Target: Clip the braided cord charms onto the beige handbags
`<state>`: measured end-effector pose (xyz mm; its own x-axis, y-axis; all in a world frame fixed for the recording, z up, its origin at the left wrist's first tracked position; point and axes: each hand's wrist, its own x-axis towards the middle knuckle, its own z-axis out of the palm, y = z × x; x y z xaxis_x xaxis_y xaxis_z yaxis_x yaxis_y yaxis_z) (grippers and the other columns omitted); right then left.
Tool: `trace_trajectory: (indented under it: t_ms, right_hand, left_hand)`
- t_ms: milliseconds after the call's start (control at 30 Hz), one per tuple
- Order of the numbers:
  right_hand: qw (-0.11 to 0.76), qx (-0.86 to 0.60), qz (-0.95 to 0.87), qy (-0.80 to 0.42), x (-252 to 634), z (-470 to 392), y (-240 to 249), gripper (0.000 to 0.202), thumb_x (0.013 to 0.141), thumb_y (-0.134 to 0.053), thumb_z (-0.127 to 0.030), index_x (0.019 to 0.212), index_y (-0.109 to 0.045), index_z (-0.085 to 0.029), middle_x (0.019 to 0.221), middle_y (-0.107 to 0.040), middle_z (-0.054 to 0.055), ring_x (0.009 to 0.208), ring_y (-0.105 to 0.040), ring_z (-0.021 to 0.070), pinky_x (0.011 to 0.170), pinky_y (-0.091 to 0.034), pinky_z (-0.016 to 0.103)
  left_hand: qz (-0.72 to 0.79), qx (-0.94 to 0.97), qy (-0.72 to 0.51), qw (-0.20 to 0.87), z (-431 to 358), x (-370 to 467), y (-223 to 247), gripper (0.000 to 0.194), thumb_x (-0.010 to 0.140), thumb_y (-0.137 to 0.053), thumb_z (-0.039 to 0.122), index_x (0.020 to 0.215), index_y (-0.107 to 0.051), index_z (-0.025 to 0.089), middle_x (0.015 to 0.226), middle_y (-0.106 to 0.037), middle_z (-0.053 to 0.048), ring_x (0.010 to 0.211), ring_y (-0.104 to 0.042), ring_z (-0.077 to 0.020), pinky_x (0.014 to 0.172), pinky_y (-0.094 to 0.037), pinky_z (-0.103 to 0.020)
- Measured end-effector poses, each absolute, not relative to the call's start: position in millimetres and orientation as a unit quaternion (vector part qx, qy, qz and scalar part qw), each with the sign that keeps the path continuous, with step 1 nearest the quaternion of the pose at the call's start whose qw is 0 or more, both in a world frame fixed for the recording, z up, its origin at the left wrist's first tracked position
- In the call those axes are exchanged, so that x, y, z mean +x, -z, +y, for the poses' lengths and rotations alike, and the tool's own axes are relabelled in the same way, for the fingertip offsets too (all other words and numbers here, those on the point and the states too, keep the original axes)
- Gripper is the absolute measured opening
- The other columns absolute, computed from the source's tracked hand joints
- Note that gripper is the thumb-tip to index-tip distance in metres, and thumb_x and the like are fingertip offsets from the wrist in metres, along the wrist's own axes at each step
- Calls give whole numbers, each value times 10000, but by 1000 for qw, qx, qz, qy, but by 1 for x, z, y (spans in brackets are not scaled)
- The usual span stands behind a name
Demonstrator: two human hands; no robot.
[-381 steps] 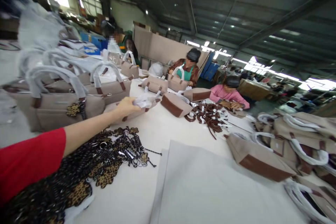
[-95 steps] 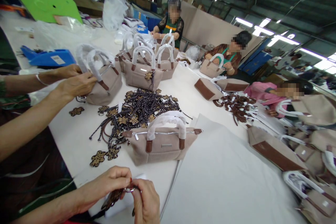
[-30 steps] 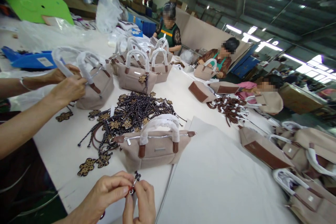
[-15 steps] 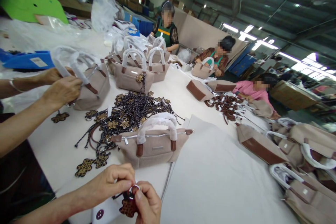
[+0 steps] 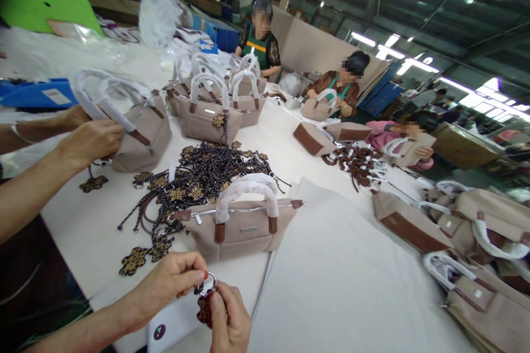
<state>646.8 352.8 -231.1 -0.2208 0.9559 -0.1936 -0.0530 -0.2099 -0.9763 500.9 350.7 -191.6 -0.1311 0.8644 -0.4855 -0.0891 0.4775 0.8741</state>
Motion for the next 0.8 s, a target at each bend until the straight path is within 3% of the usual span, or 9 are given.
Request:
trace_trajectory:
  t_ms: [200, 500, 667, 800]
  right_hand:
    - [390, -463, -578, -548, 651, 355, 228, 235, 787, -573, -412, 810, -698, -214, 691, -611, 32, 535, -585, 115, 474, -486, 206]
    - [360, -510, -398, -672, 656, 355, 232, 333, 583, -752, -461, 682, -672, -153, 530, -586, 4, 408, -522, 84, 360, -409, 169]
    - [355, -477, -478, -647, 661, 362, 225, 288, 662, -692, -454, 727, -694, -173, 652, -567, 8, 501, -591, 114, 406, -421, 184]
    - [376, -456, -528, -609, 665, 364, 224, 227, 751, -619, -427, 757, -682, -209, 656, -564, -4, 521, -548, 86, 463, -417, 181]
  left_hand:
    - [643, 345, -393, 559, 352, 499, 183, 246, 627, -507, 398, 589, -528, 156, 534, -485, 31, 550, -428, -121, 545, -325, -240]
    - [647, 375, -411, 522, 343, 504, 191, 228, 681, -487, 374, 616, -547, 164, 565, -520, 20, 581, -468, -133, 576, -369, -243]
    - [660, 394, -374, 518, 346, 503, 187, 240, 680, -454, 384, 616, -528, 165, 569, -506, 18, 581, -468, -137, 575, -365, -245]
    - [642, 402, -343, 556, 348, 504, 186, 213, 648, -438, 349, 610, -528, 160, 597, -534, 1, 608, -495, -148, 588, -375, -245]
